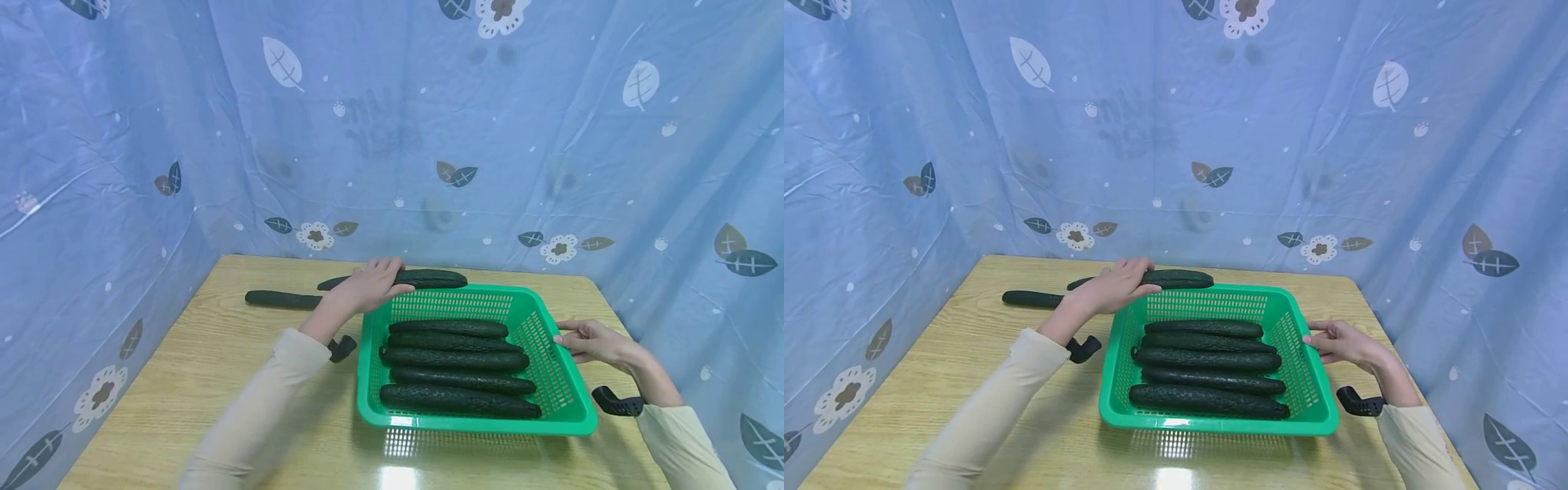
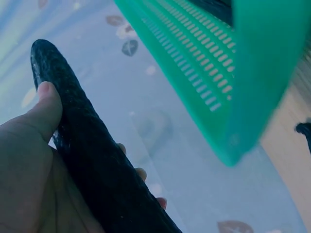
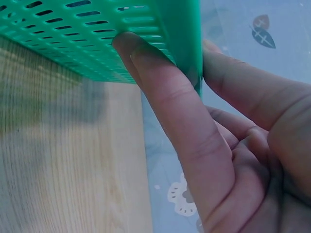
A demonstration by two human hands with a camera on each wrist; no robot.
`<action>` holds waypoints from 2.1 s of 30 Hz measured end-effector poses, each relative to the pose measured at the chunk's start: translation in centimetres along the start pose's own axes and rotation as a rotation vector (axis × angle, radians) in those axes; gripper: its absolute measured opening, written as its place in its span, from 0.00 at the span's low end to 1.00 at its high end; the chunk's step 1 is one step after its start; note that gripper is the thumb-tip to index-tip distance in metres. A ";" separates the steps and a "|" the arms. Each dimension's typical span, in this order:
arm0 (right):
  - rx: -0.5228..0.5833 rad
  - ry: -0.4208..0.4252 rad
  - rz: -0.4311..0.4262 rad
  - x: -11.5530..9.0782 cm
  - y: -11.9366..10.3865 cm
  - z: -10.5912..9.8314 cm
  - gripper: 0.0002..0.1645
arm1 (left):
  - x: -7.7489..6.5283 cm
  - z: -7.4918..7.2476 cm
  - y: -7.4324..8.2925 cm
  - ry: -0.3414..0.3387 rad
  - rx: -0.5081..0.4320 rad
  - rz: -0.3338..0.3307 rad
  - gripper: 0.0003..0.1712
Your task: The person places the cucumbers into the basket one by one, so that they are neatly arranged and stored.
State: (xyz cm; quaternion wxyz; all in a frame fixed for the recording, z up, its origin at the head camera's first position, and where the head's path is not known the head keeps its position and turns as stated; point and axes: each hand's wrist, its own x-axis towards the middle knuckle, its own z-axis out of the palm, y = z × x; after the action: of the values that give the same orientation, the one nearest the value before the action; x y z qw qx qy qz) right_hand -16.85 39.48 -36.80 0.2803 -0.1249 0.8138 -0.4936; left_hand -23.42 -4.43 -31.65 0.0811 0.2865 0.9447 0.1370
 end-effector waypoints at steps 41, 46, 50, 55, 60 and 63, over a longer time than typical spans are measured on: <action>0.031 0.006 0.022 0.1 0.2 -0.1 0.42 | 6.3 6.3 8.1 -0.001 0.166 -0.012 0.38; 0.031 0.007 0.022 0.1 0.3 -0.2 0.42 | 6.7 7.4 8.8 0.013 0.189 -0.032 0.39; 0.030 -0.004 0.005 0.1 0.4 -0.2 0.42 | 7.0 8.5 9.3 0.015 0.197 -0.045 0.38; 0.029 -0.007 0.003 0.0 0.5 -0.2 0.42 | 7.3 9.6 9.8 -0.001 0.200 -0.060 0.38; 0.029 -0.011 -0.003 -0.1 0.6 -0.2 0.41 | 7.5 10.7 9.8 -0.011 0.196 -0.075 0.39; 0.035 -0.030 -0.020 0.0 0.7 -0.3 0.41 | 7.4 11.4 9.6 -0.032 0.207 -0.072 0.38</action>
State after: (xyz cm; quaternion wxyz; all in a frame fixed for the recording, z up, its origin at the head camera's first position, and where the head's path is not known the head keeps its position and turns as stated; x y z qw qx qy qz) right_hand -16.95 39.99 -37.28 0.2897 -0.1358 0.7994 -0.5086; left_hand -21.89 9.87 -40.04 0.0709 0.2616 0.9621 0.0310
